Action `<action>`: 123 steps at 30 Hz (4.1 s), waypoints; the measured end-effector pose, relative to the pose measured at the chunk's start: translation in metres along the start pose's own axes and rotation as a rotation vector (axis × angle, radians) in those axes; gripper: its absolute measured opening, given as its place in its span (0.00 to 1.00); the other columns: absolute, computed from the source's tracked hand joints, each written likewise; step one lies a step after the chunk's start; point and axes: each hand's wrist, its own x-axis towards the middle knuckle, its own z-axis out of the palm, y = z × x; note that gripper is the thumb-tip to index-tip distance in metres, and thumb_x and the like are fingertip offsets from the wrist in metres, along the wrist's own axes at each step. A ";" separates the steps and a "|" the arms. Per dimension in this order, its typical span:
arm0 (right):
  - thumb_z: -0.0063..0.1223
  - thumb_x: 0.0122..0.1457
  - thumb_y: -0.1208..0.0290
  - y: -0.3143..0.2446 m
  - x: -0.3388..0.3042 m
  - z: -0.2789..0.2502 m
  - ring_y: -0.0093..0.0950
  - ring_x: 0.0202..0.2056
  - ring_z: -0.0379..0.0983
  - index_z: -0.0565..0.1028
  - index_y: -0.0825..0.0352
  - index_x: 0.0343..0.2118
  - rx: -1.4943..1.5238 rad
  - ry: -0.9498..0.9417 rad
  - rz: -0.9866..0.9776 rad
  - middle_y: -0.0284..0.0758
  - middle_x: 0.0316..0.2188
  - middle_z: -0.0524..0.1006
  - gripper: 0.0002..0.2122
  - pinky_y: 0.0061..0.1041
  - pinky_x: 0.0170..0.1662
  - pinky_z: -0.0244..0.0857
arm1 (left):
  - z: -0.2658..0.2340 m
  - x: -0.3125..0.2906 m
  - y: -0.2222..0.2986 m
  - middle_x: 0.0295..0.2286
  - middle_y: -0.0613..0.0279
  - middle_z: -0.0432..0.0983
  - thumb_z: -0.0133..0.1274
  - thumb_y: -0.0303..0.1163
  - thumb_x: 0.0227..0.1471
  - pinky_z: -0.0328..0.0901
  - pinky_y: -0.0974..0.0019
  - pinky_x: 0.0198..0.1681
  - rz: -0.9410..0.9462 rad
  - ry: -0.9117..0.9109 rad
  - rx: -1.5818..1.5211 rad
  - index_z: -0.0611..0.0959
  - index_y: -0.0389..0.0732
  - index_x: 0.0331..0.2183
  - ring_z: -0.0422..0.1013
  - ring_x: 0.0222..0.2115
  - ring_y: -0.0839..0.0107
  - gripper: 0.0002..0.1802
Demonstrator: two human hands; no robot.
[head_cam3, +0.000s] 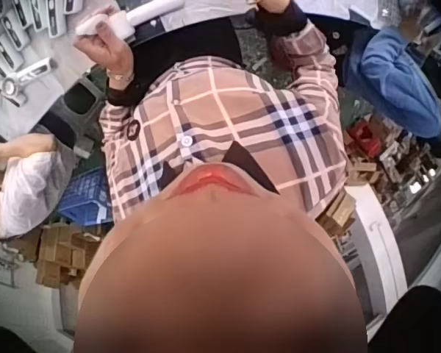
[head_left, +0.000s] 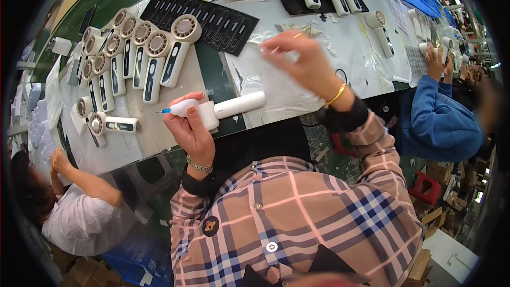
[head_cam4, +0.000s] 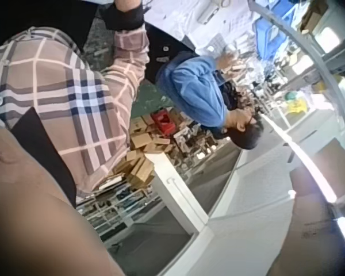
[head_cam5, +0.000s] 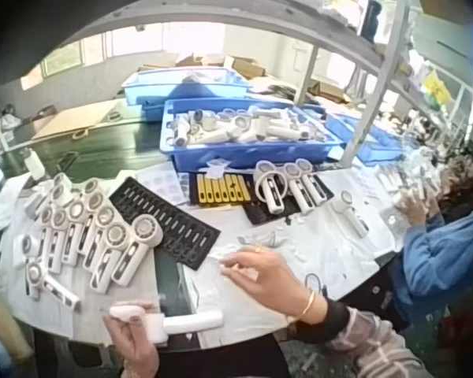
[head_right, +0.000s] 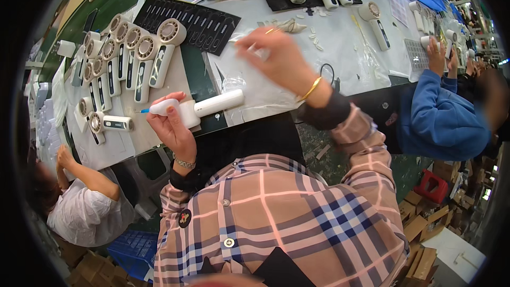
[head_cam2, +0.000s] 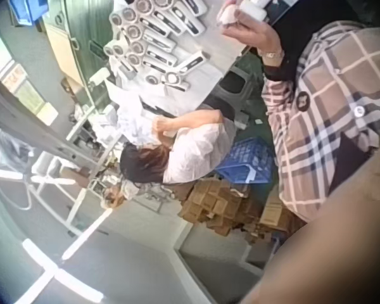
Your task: Applying a substance from an applicator bottle to small white components of handheld electronic beauty devices on an assembly line.
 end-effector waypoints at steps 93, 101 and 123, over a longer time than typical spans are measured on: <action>0.62 0.58 0.81 -0.064 0.018 0.076 0.33 0.30 0.75 0.80 0.71 0.37 0.059 -0.415 -0.187 0.38 0.31 0.78 0.05 0.26 0.35 0.69 | -0.023 -0.008 0.000 0.41 0.51 0.78 0.52 0.25 0.66 0.73 0.63 0.39 0.058 -0.008 0.174 0.70 0.36 0.55 0.78 0.34 0.65 0.18; 0.62 0.57 0.75 -0.062 0.020 0.081 0.37 0.30 0.76 0.80 0.67 0.35 -0.010 -0.329 -0.318 0.35 0.29 0.79 0.04 0.31 0.33 0.70 | -0.023 -0.007 0.000 0.38 0.53 0.78 0.51 0.24 0.67 0.73 0.65 0.39 0.074 -0.012 0.125 0.69 0.36 0.56 0.78 0.34 0.67 0.18; 0.61 0.57 0.78 -0.077 0.028 0.076 0.37 0.32 0.76 0.79 0.66 0.36 -0.272 -0.373 -0.575 0.35 0.31 0.78 0.05 0.33 0.36 0.69 | -0.024 -0.010 -0.007 0.46 0.48 0.78 0.53 0.23 0.65 0.73 0.62 0.40 0.090 -0.016 0.188 0.70 0.36 0.55 0.79 0.36 0.61 0.18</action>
